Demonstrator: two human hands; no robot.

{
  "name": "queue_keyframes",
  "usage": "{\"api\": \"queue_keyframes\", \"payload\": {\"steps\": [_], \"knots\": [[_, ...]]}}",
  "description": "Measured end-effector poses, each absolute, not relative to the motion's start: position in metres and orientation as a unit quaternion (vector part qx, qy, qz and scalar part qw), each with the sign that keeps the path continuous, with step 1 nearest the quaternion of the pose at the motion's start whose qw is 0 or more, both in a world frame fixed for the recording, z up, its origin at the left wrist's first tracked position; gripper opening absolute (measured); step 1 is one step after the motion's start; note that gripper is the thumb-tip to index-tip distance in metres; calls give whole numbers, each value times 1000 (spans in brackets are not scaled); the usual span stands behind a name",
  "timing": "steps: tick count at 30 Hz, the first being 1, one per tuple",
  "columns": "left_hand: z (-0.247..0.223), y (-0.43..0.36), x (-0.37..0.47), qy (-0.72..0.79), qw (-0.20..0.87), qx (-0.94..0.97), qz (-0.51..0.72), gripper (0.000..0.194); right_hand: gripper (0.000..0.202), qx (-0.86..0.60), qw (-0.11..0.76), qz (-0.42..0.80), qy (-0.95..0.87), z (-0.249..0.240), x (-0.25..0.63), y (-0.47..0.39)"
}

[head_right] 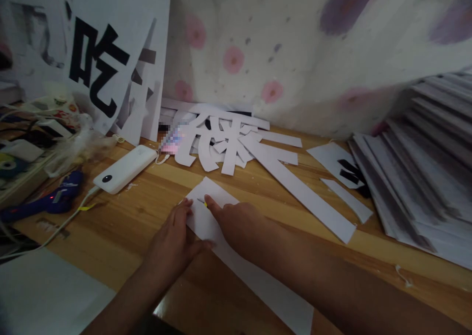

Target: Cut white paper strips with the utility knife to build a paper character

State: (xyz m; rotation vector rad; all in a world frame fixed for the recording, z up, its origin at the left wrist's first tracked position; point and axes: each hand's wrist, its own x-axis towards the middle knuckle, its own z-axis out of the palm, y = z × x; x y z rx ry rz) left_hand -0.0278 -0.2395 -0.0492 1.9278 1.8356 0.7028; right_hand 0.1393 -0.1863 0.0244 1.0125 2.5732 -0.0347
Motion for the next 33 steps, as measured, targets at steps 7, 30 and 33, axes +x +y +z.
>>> {"api": "queue_keyframes", "payload": {"steps": [7,30,33], "knots": [[-47,-239,-28,651,193,686,261,73,80,348,179,-5,920,24,145,-187],[-57,-241,-28,638,125,710,271,78,67,353,151,-46,922,40,151,-181],[-60,-242,-29,639,105,713,271,81,72,367,118,-47,922,38,161,-182]]}}
